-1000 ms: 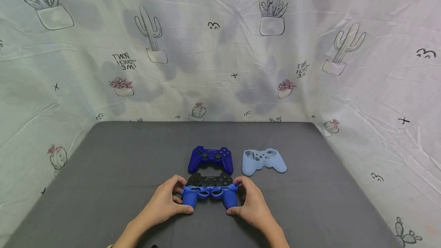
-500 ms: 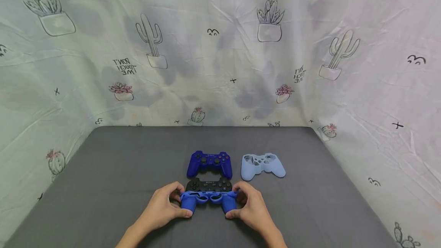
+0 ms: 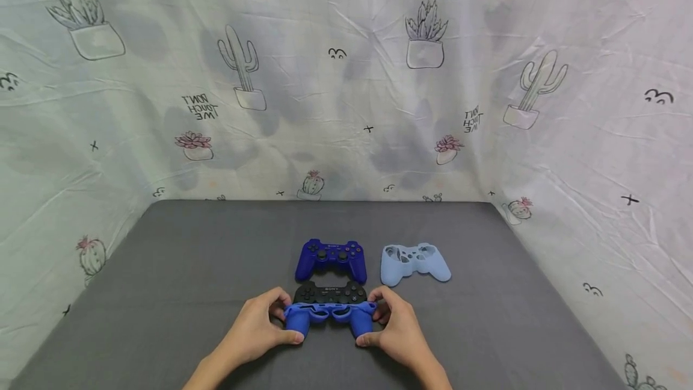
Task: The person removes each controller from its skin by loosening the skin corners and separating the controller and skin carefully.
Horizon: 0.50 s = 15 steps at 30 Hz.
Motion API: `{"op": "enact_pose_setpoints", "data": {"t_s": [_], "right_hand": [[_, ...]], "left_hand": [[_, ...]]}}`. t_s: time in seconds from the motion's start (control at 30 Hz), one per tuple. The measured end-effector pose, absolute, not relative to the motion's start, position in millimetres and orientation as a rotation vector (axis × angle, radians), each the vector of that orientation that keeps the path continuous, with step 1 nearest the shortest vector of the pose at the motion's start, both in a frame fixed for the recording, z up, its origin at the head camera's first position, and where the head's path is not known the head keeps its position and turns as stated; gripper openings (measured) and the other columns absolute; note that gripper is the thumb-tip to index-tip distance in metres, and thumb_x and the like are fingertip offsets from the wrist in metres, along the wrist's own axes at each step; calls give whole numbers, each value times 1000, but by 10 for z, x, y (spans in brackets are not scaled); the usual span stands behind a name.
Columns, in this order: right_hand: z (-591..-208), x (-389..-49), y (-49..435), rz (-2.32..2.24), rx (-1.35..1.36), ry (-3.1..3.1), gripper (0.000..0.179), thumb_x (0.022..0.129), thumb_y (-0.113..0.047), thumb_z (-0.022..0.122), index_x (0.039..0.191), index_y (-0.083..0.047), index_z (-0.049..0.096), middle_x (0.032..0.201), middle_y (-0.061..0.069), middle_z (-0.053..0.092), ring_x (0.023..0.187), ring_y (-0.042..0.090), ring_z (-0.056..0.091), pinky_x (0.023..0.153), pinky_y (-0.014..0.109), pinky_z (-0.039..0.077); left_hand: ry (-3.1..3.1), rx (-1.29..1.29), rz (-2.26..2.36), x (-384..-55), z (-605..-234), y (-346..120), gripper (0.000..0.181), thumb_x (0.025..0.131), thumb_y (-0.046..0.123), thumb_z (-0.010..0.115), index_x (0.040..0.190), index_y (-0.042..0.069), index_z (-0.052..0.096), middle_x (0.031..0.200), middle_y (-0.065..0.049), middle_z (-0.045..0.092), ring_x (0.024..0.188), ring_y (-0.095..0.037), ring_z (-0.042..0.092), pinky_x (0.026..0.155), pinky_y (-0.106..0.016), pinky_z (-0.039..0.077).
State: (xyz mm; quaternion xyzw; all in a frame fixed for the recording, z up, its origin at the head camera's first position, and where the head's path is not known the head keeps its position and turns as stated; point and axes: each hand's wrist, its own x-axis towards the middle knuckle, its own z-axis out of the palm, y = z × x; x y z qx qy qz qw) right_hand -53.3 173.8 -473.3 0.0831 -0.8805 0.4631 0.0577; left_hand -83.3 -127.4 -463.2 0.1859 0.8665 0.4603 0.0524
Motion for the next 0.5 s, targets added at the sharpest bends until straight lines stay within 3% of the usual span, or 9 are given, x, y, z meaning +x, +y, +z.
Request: {"op": "enact_pose_setpoints", "data": {"t_s": [0.2,0.37,0.5], "right_hand": [[-4730,-535,1748,1360,253,-2676,67,50,-25,100,103,-21,59,82,-4,62,72,16,59,65,30,50],[-4730,-528,1748,1336,229,-2694,68,50,-27,100,105,-24,59,83,-6,62,74,15,60,66,30,51],[-4733,-520,1746,1389,179,-2700,68,52,-27,99,107,-22,59,85,-4,62,75,17,60,67,31,50]], "left_hand": [[2546,573,1451,-835,-4629,-1259,64,63,27,95,109,11,54,93,-2,56,75,-16,60,63,-31,50],[2443,664,1507,-835,-4646,-1260,80,61,12,96,123,4,46,111,-10,50,86,-22,55,61,-29,53],[2478,709,1520,-832,-4653,-1267,74,63,11,95,120,6,48,110,-9,51,86,-21,56,60,-27,53]]}}
